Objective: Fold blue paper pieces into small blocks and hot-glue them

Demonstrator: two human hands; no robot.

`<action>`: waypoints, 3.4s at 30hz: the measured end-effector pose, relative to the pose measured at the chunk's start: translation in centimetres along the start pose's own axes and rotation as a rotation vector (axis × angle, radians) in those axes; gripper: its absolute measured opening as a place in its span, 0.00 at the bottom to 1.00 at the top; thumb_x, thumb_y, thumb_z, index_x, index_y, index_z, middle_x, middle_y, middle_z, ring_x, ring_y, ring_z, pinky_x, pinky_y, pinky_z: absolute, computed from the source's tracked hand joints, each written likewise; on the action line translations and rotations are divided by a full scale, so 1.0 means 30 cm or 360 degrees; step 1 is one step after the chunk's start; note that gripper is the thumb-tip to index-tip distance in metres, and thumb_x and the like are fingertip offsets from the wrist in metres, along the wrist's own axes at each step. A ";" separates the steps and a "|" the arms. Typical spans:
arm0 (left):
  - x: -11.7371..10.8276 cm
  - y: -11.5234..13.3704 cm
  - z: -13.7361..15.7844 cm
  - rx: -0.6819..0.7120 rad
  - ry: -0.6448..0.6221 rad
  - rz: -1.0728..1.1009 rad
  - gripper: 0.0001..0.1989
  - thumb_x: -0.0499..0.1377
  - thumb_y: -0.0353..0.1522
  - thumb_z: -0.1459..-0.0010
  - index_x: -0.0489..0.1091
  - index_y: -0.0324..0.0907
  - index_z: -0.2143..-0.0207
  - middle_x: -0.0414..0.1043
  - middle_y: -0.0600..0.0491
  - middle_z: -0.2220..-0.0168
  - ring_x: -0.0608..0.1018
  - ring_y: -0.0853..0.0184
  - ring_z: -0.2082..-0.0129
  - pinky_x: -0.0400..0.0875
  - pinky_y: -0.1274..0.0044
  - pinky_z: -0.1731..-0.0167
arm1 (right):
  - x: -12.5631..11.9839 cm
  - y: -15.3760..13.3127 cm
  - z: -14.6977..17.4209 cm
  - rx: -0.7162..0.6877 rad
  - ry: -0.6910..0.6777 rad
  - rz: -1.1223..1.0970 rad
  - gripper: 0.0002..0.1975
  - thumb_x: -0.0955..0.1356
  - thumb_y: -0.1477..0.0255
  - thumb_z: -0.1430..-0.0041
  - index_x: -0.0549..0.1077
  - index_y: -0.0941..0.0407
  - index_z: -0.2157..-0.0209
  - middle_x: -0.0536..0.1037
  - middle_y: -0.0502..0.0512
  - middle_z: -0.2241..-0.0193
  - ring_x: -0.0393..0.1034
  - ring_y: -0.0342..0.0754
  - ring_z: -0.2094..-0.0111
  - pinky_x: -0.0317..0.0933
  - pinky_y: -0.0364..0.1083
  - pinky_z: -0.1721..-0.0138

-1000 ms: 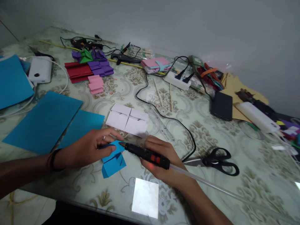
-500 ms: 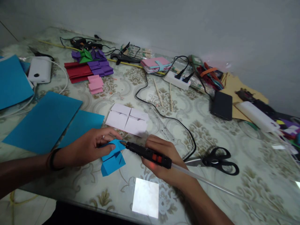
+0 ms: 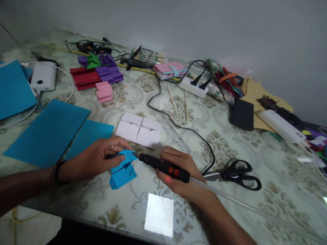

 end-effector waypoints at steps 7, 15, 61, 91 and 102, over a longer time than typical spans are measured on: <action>-0.006 0.001 -0.002 -0.0019 0.0038 -0.0015 0.12 0.61 0.33 0.39 0.74 0.43 0.52 0.85 0.51 0.62 0.85 0.62 0.63 0.77 0.77 0.67 | -0.004 0.000 0.000 -0.0022 0.0014 0.0007 0.13 0.68 0.74 0.36 0.65 0.54 0.75 0.65 0.49 0.77 0.61 0.45 0.76 0.55 0.46 0.75; -0.013 0.012 -0.002 -0.0033 0.0074 -0.0018 0.10 0.61 0.34 0.40 0.75 0.44 0.55 0.83 0.55 0.69 0.82 0.63 0.67 0.75 0.77 0.71 | -0.008 0.007 0.003 -0.0015 0.0024 -0.0005 0.13 0.68 0.74 0.36 0.65 0.54 0.75 0.66 0.49 0.77 0.61 0.45 0.76 0.55 0.46 0.74; -0.027 -0.005 -0.014 0.0039 0.0156 0.0097 0.11 0.60 0.32 0.39 0.74 0.41 0.54 0.77 0.55 0.70 0.78 0.67 0.70 0.67 0.78 0.73 | -0.011 0.010 0.008 -0.0049 0.0032 0.0018 0.14 0.68 0.76 0.37 0.62 0.53 0.76 0.65 0.49 0.77 0.61 0.46 0.75 0.55 0.46 0.73; -0.027 -0.001 -0.016 -0.0003 0.0147 0.0135 0.11 0.60 0.33 0.38 0.74 0.41 0.54 0.79 0.54 0.68 0.78 0.67 0.70 0.68 0.78 0.72 | -0.011 -0.012 -0.004 -0.0111 0.0036 0.0079 0.15 0.67 0.74 0.36 0.61 0.53 0.76 0.63 0.48 0.77 0.59 0.45 0.76 0.52 0.46 0.75; -0.028 -0.001 -0.015 0.0004 0.0157 0.0089 0.11 0.60 0.33 0.40 0.73 0.40 0.55 0.77 0.55 0.70 0.75 0.68 0.72 0.65 0.78 0.73 | -0.024 -0.009 -0.002 -0.0059 0.0078 0.0070 0.15 0.68 0.75 0.37 0.63 0.53 0.77 0.65 0.49 0.78 0.62 0.46 0.76 0.55 0.46 0.75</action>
Point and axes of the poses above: each hand's wrist, its own z-axis away from the middle knuckle, its own x-axis out of the palm, y = z × x, the point moved 5 cm from there along -z, towards the middle knuckle
